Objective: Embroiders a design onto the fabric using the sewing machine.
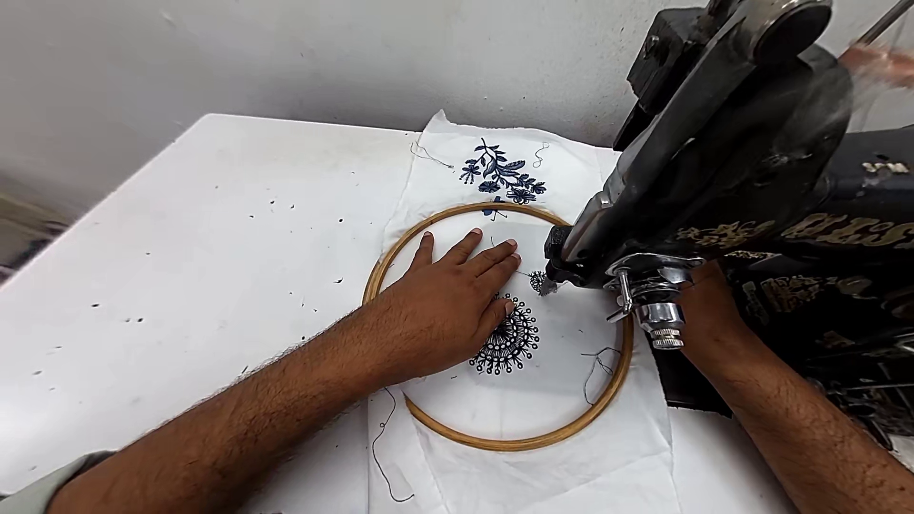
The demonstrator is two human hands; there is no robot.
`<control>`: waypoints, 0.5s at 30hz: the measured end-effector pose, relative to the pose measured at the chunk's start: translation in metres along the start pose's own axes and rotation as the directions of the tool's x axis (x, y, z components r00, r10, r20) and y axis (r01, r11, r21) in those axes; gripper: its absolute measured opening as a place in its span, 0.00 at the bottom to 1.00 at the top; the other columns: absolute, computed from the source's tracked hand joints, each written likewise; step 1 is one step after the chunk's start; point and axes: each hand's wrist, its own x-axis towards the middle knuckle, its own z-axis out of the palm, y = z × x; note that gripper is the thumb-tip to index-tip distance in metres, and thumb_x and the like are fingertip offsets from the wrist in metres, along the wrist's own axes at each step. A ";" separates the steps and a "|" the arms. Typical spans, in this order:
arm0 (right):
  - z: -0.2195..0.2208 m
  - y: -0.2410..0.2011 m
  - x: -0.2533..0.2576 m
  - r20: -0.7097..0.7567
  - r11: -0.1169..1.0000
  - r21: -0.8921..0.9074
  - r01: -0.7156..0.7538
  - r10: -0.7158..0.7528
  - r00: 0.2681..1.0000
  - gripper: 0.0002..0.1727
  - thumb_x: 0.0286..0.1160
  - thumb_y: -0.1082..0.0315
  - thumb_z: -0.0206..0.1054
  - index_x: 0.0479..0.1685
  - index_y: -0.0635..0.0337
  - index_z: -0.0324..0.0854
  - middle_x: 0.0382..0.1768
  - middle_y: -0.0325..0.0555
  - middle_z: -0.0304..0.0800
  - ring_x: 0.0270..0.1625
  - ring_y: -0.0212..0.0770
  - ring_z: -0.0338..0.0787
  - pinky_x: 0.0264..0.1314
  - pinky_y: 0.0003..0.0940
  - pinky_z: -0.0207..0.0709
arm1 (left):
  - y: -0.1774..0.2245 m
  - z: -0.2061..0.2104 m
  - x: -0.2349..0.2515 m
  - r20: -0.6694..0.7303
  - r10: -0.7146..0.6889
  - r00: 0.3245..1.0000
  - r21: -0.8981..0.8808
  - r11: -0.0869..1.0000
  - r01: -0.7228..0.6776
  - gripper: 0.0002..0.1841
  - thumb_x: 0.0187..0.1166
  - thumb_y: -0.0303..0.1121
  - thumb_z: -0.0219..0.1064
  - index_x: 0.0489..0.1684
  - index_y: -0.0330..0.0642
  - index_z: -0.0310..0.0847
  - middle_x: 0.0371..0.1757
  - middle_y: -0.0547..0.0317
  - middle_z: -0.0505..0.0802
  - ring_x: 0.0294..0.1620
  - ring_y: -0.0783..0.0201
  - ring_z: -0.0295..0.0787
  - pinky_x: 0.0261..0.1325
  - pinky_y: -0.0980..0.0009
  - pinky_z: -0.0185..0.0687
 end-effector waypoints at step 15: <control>-0.005 -0.008 0.003 0.000 0.998 0.038 -0.058 0.058 0.998 0.14 0.70 0.68 0.70 0.51 0.64 0.81 0.45 0.47 0.85 0.50 0.29 0.83 0.55 0.30 0.75 | 0.003 0.004 -0.001 -0.012 0.016 1.000 -0.003 1.000 -0.016 0.31 0.93 0.53 0.38 0.91 0.52 0.65 0.94 0.68 0.64 0.95 0.50 0.52 0.85 0.23 0.44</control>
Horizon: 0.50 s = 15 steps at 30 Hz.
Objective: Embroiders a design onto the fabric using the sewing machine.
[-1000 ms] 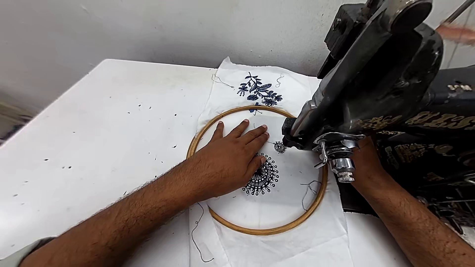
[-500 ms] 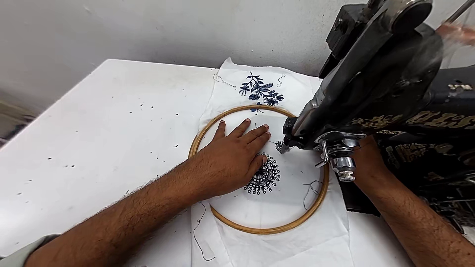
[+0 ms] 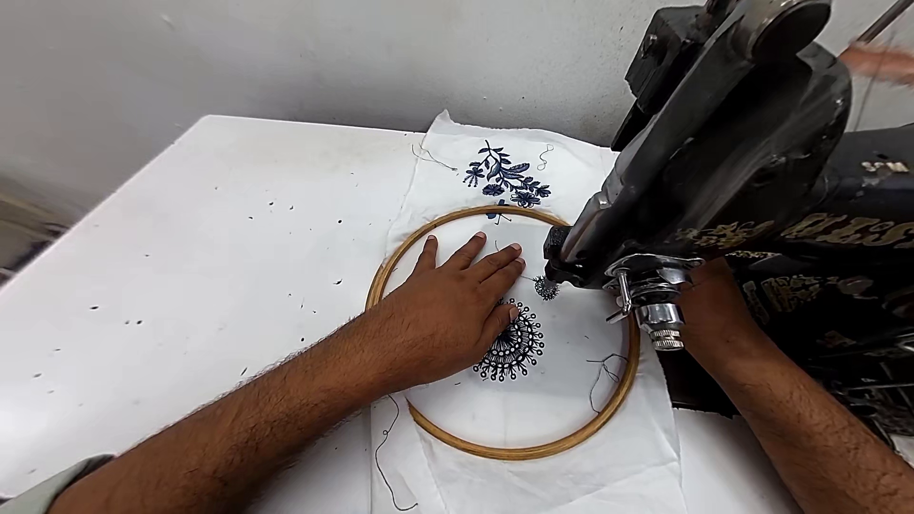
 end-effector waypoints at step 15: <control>0.004 0.005 0.000 -0.019 0.999 0.006 0.036 -0.036 0.999 0.14 0.71 0.66 0.70 0.51 0.64 0.82 0.43 0.47 0.85 0.49 0.28 0.84 0.54 0.29 0.75 | -0.001 0.001 0.000 -0.009 0.001 1.000 0.006 1.000 -0.001 0.31 0.93 0.53 0.38 0.91 0.53 0.65 0.94 0.69 0.64 0.95 0.50 0.52 0.85 0.23 0.43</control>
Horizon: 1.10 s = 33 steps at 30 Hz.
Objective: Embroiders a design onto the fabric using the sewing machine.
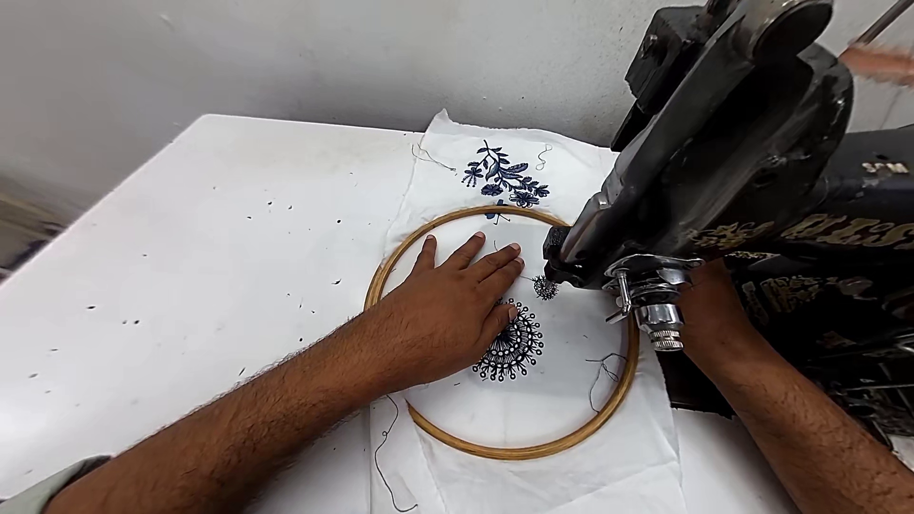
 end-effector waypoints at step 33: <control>-0.004 0.001 0.003 0.010 0.997 -0.057 0.052 -0.052 0.999 0.14 0.70 0.64 0.70 0.49 0.64 0.83 0.43 0.51 0.87 0.50 0.35 0.86 0.54 0.37 0.76 | 0.003 0.002 -0.001 -0.016 0.013 1.000 -0.010 1.000 -0.013 0.31 0.93 0.53 0.39 0.90 0.51 0.65 0.93 0.67 0.66 0.95 0.50 0.53 0.84 0.22 0.43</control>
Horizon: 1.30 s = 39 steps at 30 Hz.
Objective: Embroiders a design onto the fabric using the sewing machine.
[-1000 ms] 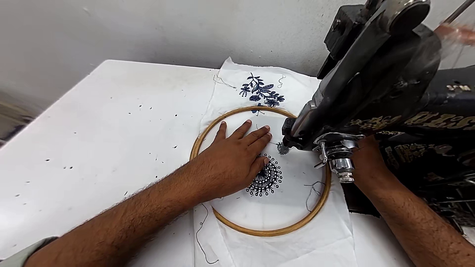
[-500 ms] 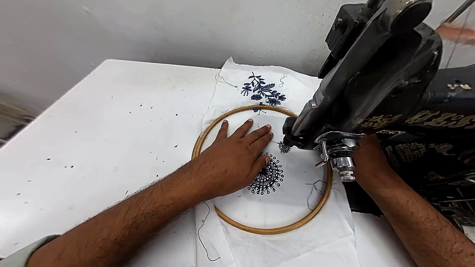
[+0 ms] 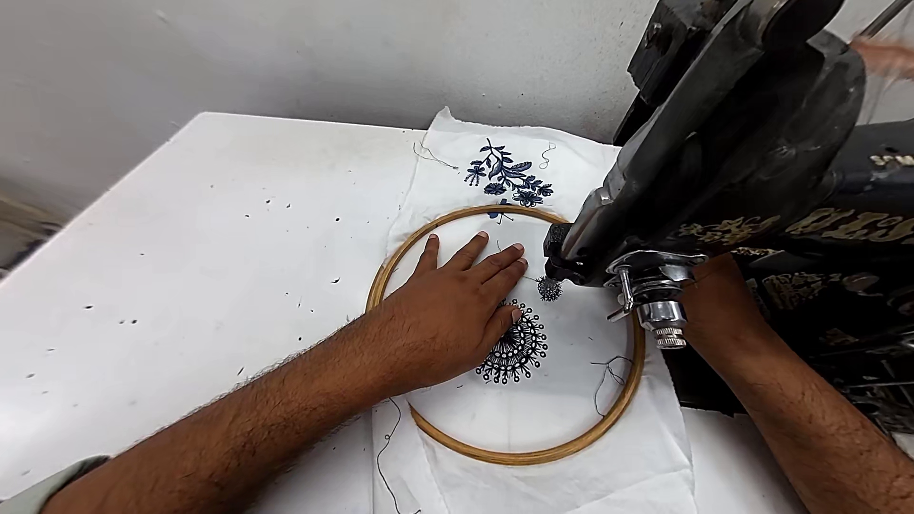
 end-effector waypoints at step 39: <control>-0.003 -0.006 -0.002 0.017 0.994 0.008 -0.110 0.110 0.994 0.15 0.71 0.66 0.69 0.52 0.66 0.81 0.46 0.53 0.85 0.51 0.37 0.85 0.55 0.40 0.76 | 0.000 -0.002 0.001 0.011 -0.009 1.000 -0.002 1.000 0.009 0.31 0.93 0.54 0.38 0.90 0.52 0.66 0.93 0.67 0.66 0.95 0.50 0.52 0.85 0.22 0.43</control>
